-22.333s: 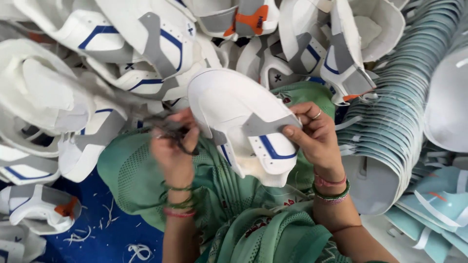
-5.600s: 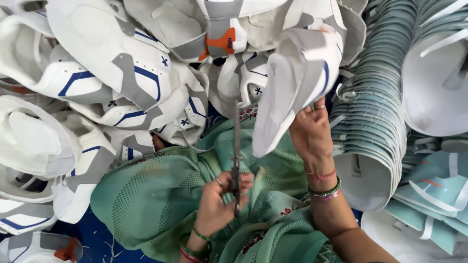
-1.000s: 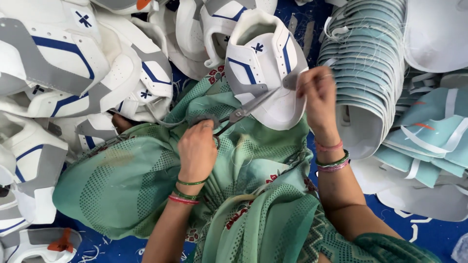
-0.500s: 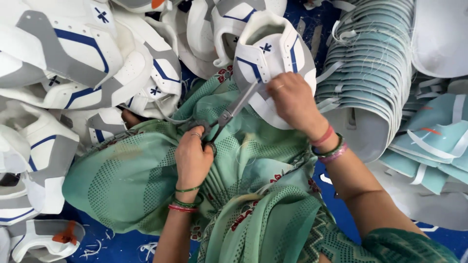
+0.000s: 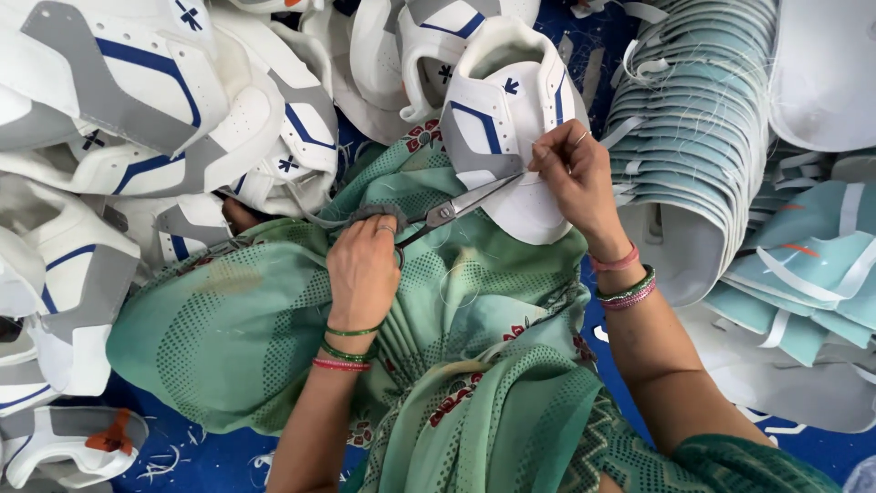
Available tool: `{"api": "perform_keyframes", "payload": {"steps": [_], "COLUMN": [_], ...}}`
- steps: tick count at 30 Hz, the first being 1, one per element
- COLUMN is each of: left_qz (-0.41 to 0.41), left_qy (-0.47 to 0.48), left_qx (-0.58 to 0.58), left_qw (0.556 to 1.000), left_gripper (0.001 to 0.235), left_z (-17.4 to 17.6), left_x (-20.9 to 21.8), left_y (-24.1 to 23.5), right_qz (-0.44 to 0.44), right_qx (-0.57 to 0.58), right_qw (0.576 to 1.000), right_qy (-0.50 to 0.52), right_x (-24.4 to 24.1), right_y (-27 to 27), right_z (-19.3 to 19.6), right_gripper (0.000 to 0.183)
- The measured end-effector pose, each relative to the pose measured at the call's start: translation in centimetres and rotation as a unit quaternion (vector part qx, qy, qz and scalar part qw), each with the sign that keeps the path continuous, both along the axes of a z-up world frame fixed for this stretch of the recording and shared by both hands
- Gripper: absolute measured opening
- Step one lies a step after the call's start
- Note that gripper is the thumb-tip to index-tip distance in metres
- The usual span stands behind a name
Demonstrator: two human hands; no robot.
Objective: The person trims excess material and loose threads from shoe uppers using scissors.
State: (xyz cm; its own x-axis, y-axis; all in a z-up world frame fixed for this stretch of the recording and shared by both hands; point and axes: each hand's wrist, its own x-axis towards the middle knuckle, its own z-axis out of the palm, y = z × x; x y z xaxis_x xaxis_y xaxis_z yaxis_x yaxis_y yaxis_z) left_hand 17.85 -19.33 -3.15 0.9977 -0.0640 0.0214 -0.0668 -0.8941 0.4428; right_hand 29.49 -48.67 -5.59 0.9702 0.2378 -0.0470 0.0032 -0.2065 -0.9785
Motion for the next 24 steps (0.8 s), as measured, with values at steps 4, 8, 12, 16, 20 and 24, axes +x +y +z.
{"api": "perform_keyframes", "payload": {"steps": [4, 8, 12, 16, 20, 24], "left_qz": [-0.001, -0.003, 0.014, 0.032, 0.035, 0.026], "left_qy": [-0.036, -0.038, 0.0, -0.023, -0.056, -0.058], "left_qx": [0.0, 0.001, 0.007, 0.024, 0.026, 0.03], "left_qw": [0.999, 0.999, 1.0, 0.999, 0.997, 0.998], "left_gripper": [0.034, 0.035, 0.036, 0.038, 0.037, 0.026], "left_z": [-0.5, -0.8, 0.6, 0.0, -0.7, -1.5], "left_x": [-0.1, -0.3, -0.8, -1.5, -1.8, -1.5], "left_y": [-0.4, -0.7, -1.1, -1.4, -1.9, -2.3], "right_qz": [-0.019, 0.009, -0.021, -0.009, -0.006, 0.015], "right_qx": [0.016, 0.007, 0.014, 0.017, 0.015, 0.012], "right_qw": [0.999, 1.0, 0.999, 0.999, 0.999, 1.0], "right_qy": [0.025, 0.015, 0.031, 0.031, 0.03, 0.004], "right_x": [0.0, 0.1, 0.2, 0.2, 0.1, 0.2], "right_y": [0.2, 0.0, -0.1, 0.1, 0.1, -0.3], "right_z": [0.5, 0.2, 0.1, 0.0, 0.2, -0.5], "right_gripper": [0.008, 0.01, 0.011, 0.012, 0.012, 0.009]}}
